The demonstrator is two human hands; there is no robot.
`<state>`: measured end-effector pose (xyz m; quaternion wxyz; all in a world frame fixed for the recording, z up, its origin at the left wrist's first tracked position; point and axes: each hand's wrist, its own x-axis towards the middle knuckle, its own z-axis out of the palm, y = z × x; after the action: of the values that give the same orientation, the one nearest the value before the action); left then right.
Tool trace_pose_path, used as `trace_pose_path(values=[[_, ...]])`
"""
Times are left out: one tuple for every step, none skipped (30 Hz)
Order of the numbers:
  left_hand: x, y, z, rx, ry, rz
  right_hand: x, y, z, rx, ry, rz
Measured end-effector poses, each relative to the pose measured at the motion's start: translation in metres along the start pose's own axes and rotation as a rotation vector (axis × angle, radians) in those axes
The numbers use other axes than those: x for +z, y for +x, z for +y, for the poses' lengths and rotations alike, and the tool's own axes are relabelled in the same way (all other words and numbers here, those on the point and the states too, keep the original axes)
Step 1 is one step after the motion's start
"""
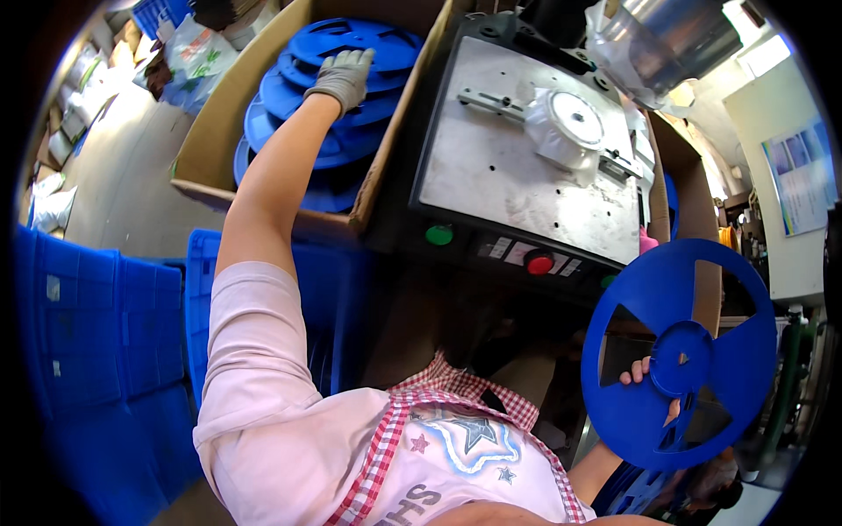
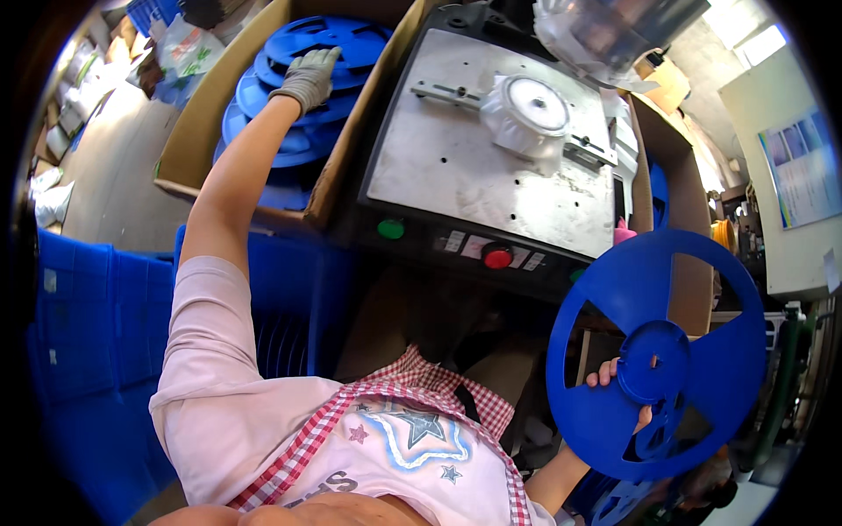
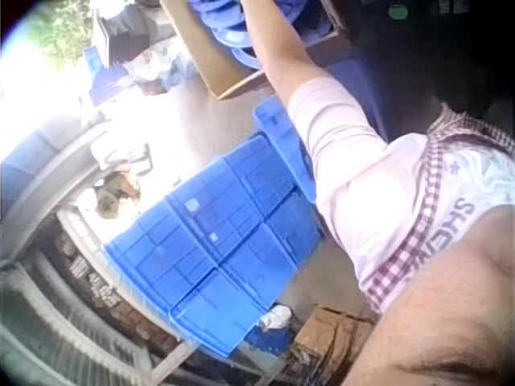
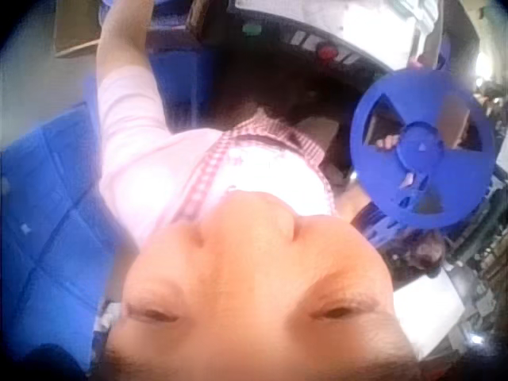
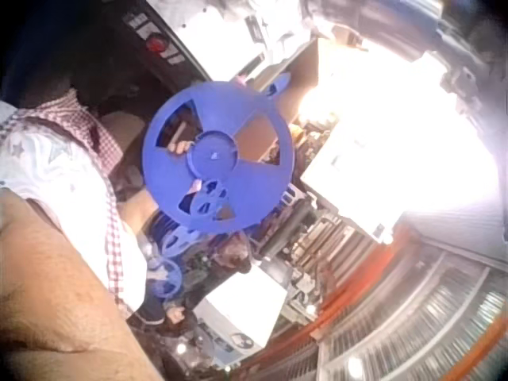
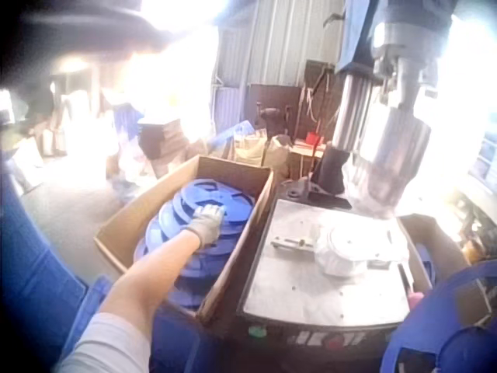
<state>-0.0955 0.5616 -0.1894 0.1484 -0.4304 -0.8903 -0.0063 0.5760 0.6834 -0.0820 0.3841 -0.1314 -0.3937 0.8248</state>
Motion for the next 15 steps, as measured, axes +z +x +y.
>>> trace_pose_path(values=[[0.002, 0.006, 0.005, -0.063, -0.031, -0.089, 0.001, -0.004, 0.002, -0.029, -0.013, 0.047], [0.000, 0.005, 0.008, -0.127, -0.056, -0.190, 0.003, -0.010, 0.003, -0.046, -0.021, 0.099], [-0.003, 0.002, 0.011, -0.156, -0.032, -0.284, 0.004, -0.011, 0.004, -0.058, -0.015, 0.103], [-0.009, 0.001, 0.014, -0.127, 0.103, -0.381, 0.006, -0.008, 0.005, -0.068, -0.010, 0.104], [-0.020, -0.008, 0.017, -0.078, 0.125, -0.397, 0.007, -0.007, 0.007, -0.076, 0.009, 0.106], [-0.028, -0.015, 0.018, -0.032, 0.148, -0.414, 0.006, -0.007, 0.008, -0.062, 0.028, 0.121], [-0.023, -0.018, 0.015, 0.005, 0.100, -0.346, 0.005, -0.007, 0.008, -0.048, 0.046, 0.137], [-0.014, -0.025, 0.006, 0.035, 0.050, -0.269, 0.007, -0.008, 0.008, -0.036, 0.064, 0.140], [-0.018, -0.023, 0.003, 0.063, -0.001, -0.178, 0.003, -0.004, 0.010, -0.014, 0.127, 0.110], [-0.024, -0.017, -0.002, 0.029, -0.005, -0.161, 0.003, -0.003, 0.014, -0.009, 0.146, 0.093], [-0.029, -0.014, 0.003, -0.002, -0.029, -0.151, 0.009, -0.004, 0.016, 0.000, 0.147, 0.084], [-0.032, -0.010, 0.008, -0.031, -0.053, -0.140, 0.013, -0.006, 0.016, 0.007, 0.148, 0.076], [-0.024, -0.004, 0.008, -0.064, -0.003, -0.086, 0.012, -0.010, 0.017, 0.004, 0.150, 0.118], [-0.023, 0.004, 0.009, -0.088, 0.005, -0.113, 0.011, -0.011, 0.015, -0.009, 0.124, 0.109], [-0.023, 0.011, 0.011, -0.094, 0.016, -0.109, 0.010, -0.014, 0.012, -0.023, 0.099, 0.101]])
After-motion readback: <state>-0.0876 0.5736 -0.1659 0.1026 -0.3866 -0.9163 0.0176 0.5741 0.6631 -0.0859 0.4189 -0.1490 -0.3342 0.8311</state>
